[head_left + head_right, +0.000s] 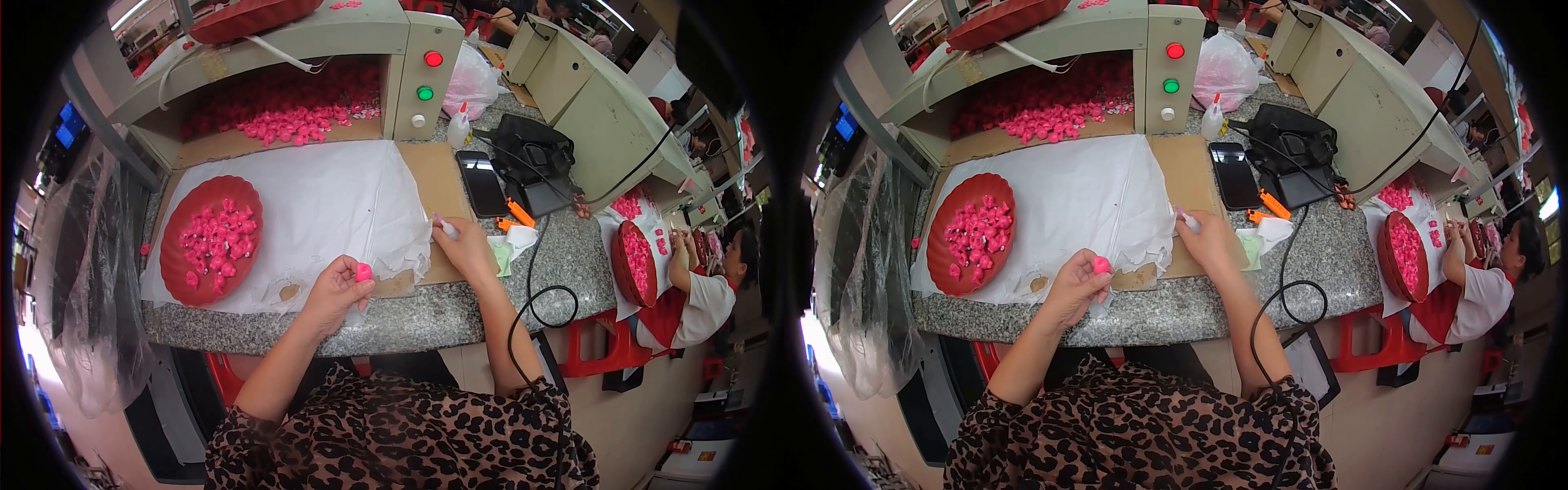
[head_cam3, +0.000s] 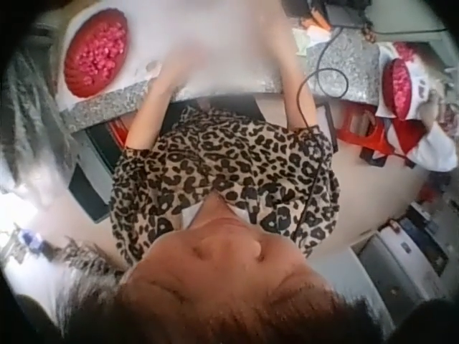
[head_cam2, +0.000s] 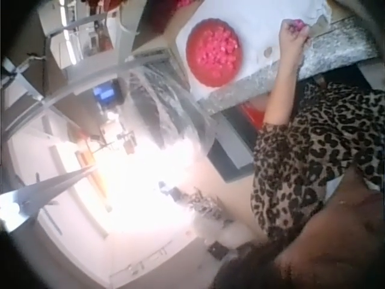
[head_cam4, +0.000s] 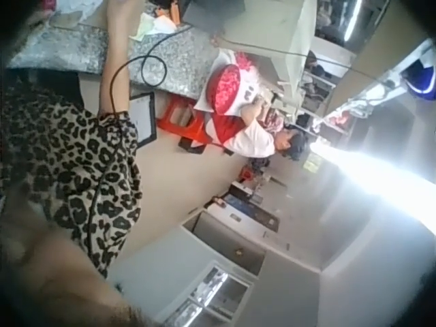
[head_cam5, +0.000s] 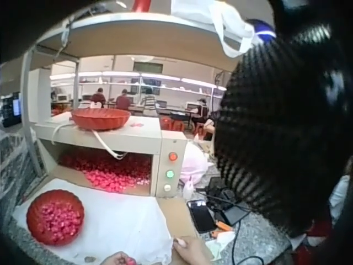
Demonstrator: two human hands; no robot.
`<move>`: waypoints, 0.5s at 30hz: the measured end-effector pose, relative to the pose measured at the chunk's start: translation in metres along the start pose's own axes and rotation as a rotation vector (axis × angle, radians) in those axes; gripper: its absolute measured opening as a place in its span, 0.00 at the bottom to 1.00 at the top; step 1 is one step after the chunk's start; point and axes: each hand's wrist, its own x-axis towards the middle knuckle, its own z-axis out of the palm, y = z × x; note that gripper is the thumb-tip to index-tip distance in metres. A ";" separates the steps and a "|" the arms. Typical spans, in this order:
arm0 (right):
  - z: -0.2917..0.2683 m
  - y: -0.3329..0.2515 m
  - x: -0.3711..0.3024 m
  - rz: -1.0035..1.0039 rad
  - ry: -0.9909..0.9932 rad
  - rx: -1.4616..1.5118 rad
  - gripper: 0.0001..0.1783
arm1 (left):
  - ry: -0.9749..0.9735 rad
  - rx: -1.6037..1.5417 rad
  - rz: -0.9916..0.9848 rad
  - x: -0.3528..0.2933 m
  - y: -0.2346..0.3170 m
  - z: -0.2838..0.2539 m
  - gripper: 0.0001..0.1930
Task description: The person applies glue onto figurines using an applicator bottle, attaches small pieces to them by hand, and retrieves more figurines from an oven.
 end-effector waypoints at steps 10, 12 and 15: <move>-0.016 0.012 0.009 -0.029 -0.242 -0.016 0.13 | -0.010 -0.006 -0.043 -0.003 -0.001 0.001 0.09; -0.012 0.017 0.009 -0.015 -0.174 0.024 0.14 | -0.021 -0.001 -0.021 -0.003 -0.004 -0.001 0.09; -0.013 0.022 0.008 0.082 -0.067 0.032 0.14 | -0.033 -0.004 -0.005 -0.003 -0.004 0.000 0.08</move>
